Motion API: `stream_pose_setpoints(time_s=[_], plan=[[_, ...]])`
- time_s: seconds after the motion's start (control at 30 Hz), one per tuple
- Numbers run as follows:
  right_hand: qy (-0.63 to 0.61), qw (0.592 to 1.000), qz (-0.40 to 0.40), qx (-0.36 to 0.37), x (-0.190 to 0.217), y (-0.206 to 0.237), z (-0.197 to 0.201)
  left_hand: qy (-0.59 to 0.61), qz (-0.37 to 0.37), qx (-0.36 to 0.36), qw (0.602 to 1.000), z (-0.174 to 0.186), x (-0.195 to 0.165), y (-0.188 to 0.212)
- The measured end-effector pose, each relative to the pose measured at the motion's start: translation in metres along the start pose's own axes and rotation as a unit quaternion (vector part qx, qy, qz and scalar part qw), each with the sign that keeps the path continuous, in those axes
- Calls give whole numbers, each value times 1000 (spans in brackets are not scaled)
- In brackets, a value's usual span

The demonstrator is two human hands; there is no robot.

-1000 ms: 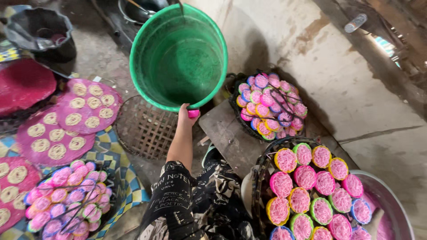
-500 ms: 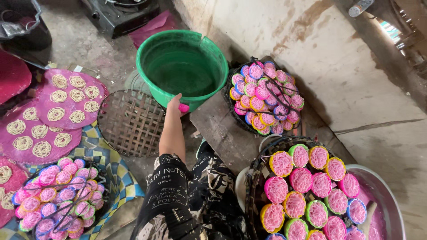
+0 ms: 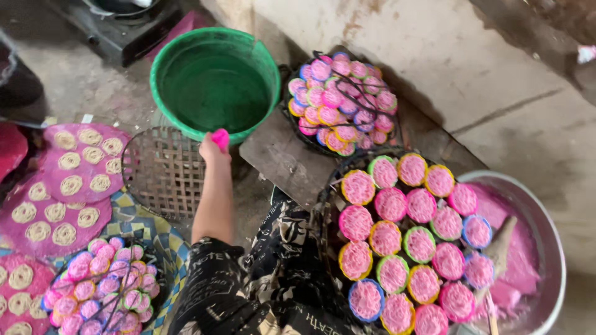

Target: The person scoops pink batter from a large pot into a manual extruder and fills small colorful plastic molds arranged in a circular tray. They repeatedly load the extruder, press the batter into each mold, and adjust the molds as needed.

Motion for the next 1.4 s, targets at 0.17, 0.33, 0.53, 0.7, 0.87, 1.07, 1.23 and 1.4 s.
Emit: stream_pose_setpoints(time_s=[0.17, 0.33, 0.53, 0.7, 0.87, 1.07, 1.23, 1.4], plan=[[-68, 997, 3, -24, -67, 27, 21, -107, 30, 244, 963, -37, -12, 55], [-130, 990, 46, -15, -95, 11, 15, -306, -92, 486, 814, -54, -5, 208], [-85, 993, 79, 2, -80, -27, -25, -415, -408, 691, 429, -16, 41, 397], [-123, 989, 84, 17, -70, -15, -29, -450, -352, 762, 304, 36, 106, 476], [-169, 980, 101, 22, -68, -4, -26, -475, -382, 757, 237, 64, 153, 500], [-169, 980, 103, 33, -71, -9, -30, -493, -405, 738, 219, 66, 175, 495], [-160, 978, 130, 5, -63, 2, -25, -475, -444, 732, 205, 64, 167, 493], [-82, 866, 365, -331, -30, 34, 37, -471, -435, 738, 212, 53, 152, 491]])
Point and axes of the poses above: each hand's wrist, its own y-axis away from the middle knuckle, its own z-axis out of the back of the hand, x = y × z, the point moved 2 cm from there along -y, towards the middle knuckle, and after that the axes turned 11 degrees about -x, right-handed, at the moved point
